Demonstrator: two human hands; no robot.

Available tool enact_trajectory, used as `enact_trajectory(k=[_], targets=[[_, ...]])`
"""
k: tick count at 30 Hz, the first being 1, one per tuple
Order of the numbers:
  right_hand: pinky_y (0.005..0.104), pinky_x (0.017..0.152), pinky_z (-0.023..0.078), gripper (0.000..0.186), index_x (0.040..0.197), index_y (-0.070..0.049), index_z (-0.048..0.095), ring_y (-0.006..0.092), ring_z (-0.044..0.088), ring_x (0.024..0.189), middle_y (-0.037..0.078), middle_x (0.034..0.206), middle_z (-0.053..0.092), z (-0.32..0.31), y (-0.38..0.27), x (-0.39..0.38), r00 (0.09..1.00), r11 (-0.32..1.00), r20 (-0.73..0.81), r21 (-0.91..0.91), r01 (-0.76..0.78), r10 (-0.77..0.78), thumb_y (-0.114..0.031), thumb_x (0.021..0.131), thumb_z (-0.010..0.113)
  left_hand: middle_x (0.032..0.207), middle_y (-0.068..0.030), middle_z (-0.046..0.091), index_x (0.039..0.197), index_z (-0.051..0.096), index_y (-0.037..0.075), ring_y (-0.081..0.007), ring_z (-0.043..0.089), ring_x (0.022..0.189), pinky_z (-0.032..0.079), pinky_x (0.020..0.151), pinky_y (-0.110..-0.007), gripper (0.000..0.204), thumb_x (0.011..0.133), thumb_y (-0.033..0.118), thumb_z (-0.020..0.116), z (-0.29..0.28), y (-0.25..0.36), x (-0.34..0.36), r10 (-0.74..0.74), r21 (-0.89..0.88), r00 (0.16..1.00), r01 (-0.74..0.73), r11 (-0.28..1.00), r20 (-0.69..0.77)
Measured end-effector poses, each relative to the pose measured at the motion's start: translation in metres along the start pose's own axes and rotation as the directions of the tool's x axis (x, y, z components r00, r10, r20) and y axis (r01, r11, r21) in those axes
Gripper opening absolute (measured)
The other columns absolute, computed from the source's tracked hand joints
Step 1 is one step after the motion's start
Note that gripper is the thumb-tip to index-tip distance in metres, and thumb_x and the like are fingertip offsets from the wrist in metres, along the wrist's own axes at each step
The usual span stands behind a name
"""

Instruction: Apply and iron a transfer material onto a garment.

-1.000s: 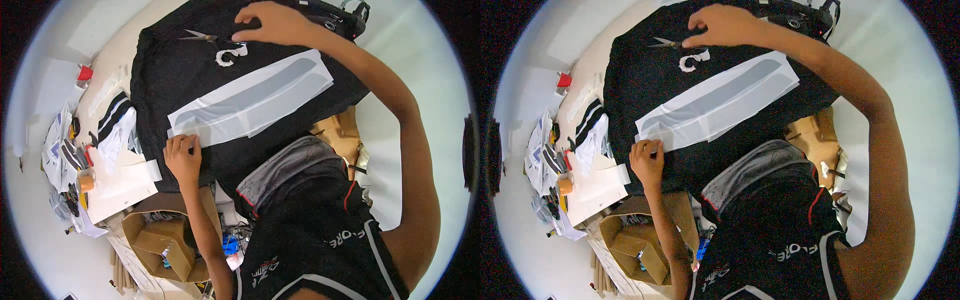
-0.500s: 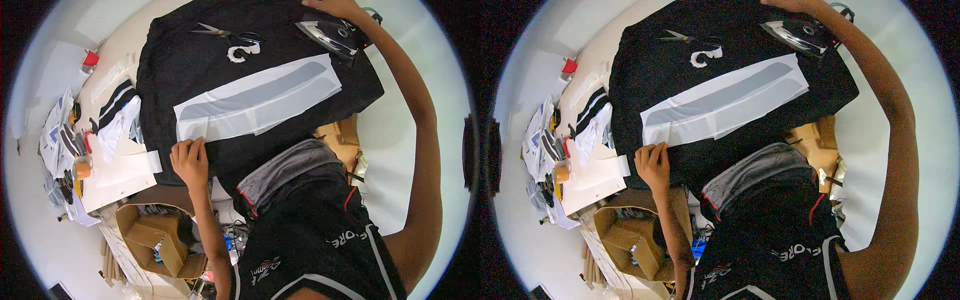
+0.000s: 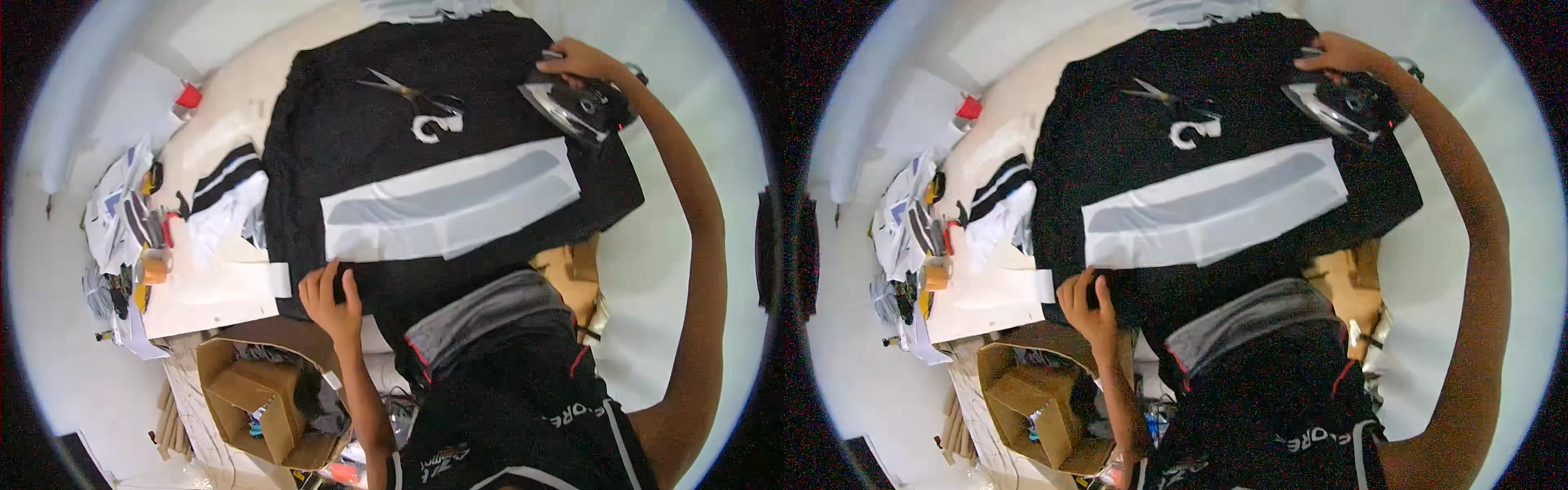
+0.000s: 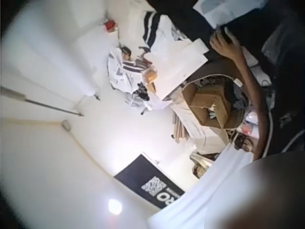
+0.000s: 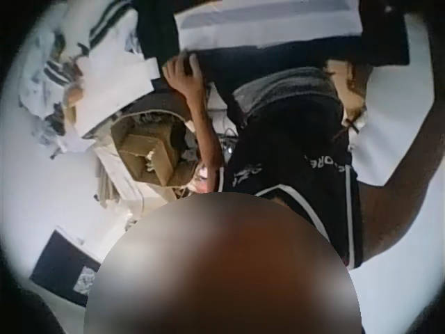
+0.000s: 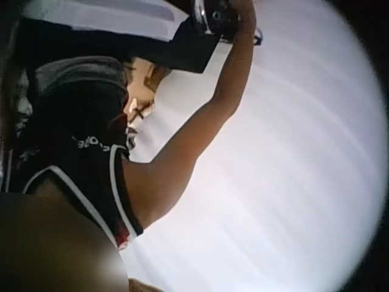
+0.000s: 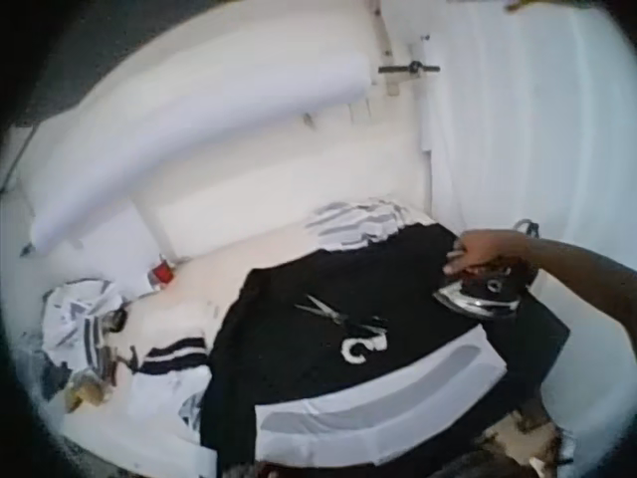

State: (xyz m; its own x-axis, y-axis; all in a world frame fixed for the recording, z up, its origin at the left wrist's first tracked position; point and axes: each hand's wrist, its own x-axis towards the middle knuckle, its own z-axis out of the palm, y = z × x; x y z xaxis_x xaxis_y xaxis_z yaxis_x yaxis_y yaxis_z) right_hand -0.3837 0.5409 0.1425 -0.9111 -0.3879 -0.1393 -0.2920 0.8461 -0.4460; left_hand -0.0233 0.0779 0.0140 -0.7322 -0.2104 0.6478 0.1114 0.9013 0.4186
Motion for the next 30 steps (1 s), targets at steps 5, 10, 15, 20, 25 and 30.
enact_trajectory(k=[5, 10, 15, 20, 25, 30], targets=[[0.026, 0.033, 0.036, 0.059, 0.064, -0.005, 0.049, 0.0105, 0.045, 0.034, 0.0, 0.049, 0.046, -0.007, -0.011, -0.018, 0.977, 0.965, 0.134, 0.182, -0.186, 0.163, -0.058, 0.085, 0.065, 0.092, -0.0106, 0.065, 0.101, 0.069, 0.0, -0.0261, 0.056, 0.085, 0.044, 0.078, -0.039, 0.015, 0.094, 0.012, 0.062, -0.019, -0.019, -0.011, -0.15, -0.012, 0.981, 0.149, 0.989, -0.126], [0.0267, 0.037, 0.037, 0.052, 0.073, -0.003, 0.057, 0.0102, 0.046, 0.039, -0.001, 0.052, 0.048, -0.007, -0.06, -0.038, 0.981, 0.988, 0.149, 0.075, -0.133, 0.121, -0.053, 0.087, 0.066, 0.092, -0.0093, 0.065, 0.103, 0.068, 0.0, -0.0207, 0.056, 0.081, 0.045, 0.072, -0.035, 0.018, 0.097, 0.014, 0.059, -0.035, -0.029, -0.023, -0.219, -0.059, 0.931, 0.211, 0.976, -0.292], [0.0289, 0.046, 0.04, 0.046, 0.094, 0.001, 0.065, 0.0123, 0.051, 0.048, 0.006, 0.063, 0.055, 0.013, -0.156, -0.052, 0.873, 0.87, -0.095, -0.188, 0.456, -0.478, -0.045, 0.088, 0.067, 0.092, -0.0115, 0.064, 0.099, 0.069, 0.0, -0.0242, 0.059, 0.083, 0.047, 0.074, -0.035, 0.014, 0.094, 0.009, 0.059, -0.06, -0.025, -0.034, -0.396, -0.187, 0.896, 0.361, 0.913, -0.201], [0.0283, 0.045, 0.037, 0.052, 0.085, -0.001, 0.064, 0.0105, 0.049, 0.048, 0.001, 0.054, 0.048, 0.029, -0.262, -0.054, 0.966, 0.99, 0.217, 0.03, 0.14, -0.143, -0.053, 0.086, 0.066, 0.087, -0.006, 0.063, 0.1, 0.068, -0.002, -0.0145, 0.057, 0.079, 0.046, 0.073, -0.03, 0.021, 0.098, 0.013, 0.053, -0.069, -0.006, -0.045, -0.723, -0.651, 0.671, 0.476, 0.592, -0.166], [0.0315, 0.048, 0.041, 0.057, 0.08, 0.0, 0.064, 0.014, 0.051, 0.05, 0.004, 0.054, 0.048, 0.082, -0.346, -0.042, 0.895, 0.939, 0.311, -0.022, 0.342, -0.319, -0.056, 0.086, 0.064, 0.086, -0.0053, 0.065, 0.102, 0.068, -0.004, -0.0113, 0.057, 0.078, 0.046, 0.073, -0.028, 0.023, 0.097, 0.016, 0.056, -0.088, 0.014, -0.072, -0.667, -0.691, 0.725, 0.395, 0.605, -0.17], [0.0362, 0.045, 0.047, 0.075, 0.081, 0.004, 0.065, 0.024, 0.06, 0.046, 0.014, 0.062, 0.062, 0.139, -0.392, -0.034, 0.804, 0.779, 0.289, -0.226, 0.585, -0.52, -0.07, 0.083, 0.054, 0.084, -0.0056, 0.064, 0.099, 0.068, -0.003, -0.0125, 0.058, 0.075, 0.046, 0.071, -0.027, 0.025, 0.098, 0.017, 0.053, -0.103, 0.023, -0.103, -0.752, -0.739, 0.642, 0.434, 0.516, -0.148]])
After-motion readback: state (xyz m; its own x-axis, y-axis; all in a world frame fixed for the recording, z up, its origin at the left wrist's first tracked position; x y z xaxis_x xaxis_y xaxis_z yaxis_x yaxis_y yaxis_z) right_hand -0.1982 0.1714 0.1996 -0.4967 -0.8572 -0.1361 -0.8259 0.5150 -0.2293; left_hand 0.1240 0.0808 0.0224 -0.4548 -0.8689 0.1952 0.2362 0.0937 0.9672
